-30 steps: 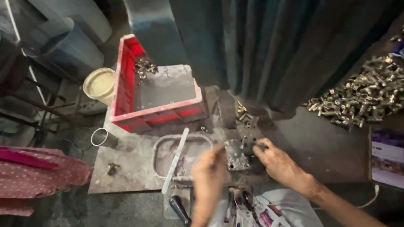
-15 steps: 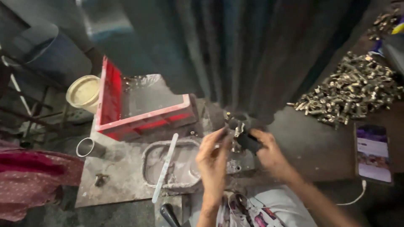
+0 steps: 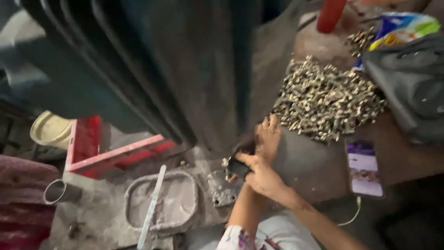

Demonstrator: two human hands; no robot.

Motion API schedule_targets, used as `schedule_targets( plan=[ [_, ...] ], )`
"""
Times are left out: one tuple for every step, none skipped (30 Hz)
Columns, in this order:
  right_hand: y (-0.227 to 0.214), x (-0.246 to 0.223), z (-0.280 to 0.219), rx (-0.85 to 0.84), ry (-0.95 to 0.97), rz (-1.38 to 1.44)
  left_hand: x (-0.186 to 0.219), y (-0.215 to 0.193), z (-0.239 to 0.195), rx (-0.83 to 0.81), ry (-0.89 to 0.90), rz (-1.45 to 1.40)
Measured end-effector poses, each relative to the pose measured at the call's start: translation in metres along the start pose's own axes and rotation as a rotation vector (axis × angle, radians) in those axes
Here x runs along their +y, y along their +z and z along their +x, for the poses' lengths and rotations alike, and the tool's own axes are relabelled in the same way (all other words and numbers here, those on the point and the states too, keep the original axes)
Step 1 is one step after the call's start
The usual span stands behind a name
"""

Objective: The person sits at a workbench under a bench tapping machine and threads small brass fittings one at a time. They place each fitting on the machine fixture, operate the machine to cut threads, then move the finished fitting into a red crate beside the bench.

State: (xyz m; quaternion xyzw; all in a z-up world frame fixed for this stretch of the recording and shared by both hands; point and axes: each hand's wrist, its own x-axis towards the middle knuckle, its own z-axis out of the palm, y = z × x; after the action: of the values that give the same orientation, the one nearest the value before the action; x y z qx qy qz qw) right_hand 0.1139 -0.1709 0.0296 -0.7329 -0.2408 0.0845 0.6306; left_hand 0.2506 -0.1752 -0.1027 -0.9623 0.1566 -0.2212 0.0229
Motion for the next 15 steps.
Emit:
schedule_targets(
  plan=[
    [-0.004, -0.003, 0.001, 0.004, -0.009, -0.012, 0.001, 0.004, 0.008, 0.015, 0.002, -0.002],
    [-0.006, -0.006, 0.003, 0.003, -0.009, -0.127, -0.003, 0.008, 0.015, -0.119, -0.076, -0.237],
    [-0.008, -0.007, 0.005, 0.004, -0.008, -0.242, -0.006, 0.013, 0.023, -0.254, -0.148, -0.473],
    [-0.008, 0.009, 0.002, 0.008, -0.007, -0.239, -0.011, -0.005, 0.009, -0.257, -0.144, -0.471],
    [-0.007, 0.028, 0.000, 0.048, -0.074, -0.256, -0.016, -0.022, -0.005, 0.094, 0.015, -0.476],
    [-0.003, 0.046, -0.005, 0.077, -0.136, -0.266, -0.023, -0.038, -0.026, 0.434, 0.171, -0.470],
    [-0.002, 0.042, -0.004, 0.072, -0.129, -0.256, -0.016, -0.062, -0.049, 0.422, 0.166, -0.468],
    [-0.001, 0.037, -0.003, 0.085, -0.047, -0.181, -0.011, -0.087, -0.072, 0.341, -0.007, -0.625],
    [0.001, 0.032, -0.001, 0.097, 0.035, -0.106, -0.006, -0.112, -0.095, 0.257, -0.184, -0.776],
    [-0.006, 0.028, 0.008, 0.090, 0.043, -0.089, -0.006, -0.120, -0.124, 0.242, -0.192, -0.767],
    [-0.012, 0.025, 0.018, -0.068, 0.099, 0.045, -0.006, -0.129, -0.153, 0.052, -0.576, -1.428],
    [-0.021, 0.021, 0.025, -0.225, 0.156, 0.176, -0.002, -0.140, -0.182, -0.176, -0.988, -2.071],
    [-0.024, 0.007, 0.028, -0.231, 0.166, 0.190, -0.010, -0.156, -0.193, -0.181, -1.009, -2.062],
    [-0.030, -0.007, 0.032, -0.225, 0.195, 0.209, -0.017, -0.171, -0.201, -0.220, -0.990, -2.078],
    [-0.037, -0.022, 0.036, -0.219, 0.223, 0.227, -0.024, -0.187, -0.208, -0.259, -0.971, -2.093]
  ],
)
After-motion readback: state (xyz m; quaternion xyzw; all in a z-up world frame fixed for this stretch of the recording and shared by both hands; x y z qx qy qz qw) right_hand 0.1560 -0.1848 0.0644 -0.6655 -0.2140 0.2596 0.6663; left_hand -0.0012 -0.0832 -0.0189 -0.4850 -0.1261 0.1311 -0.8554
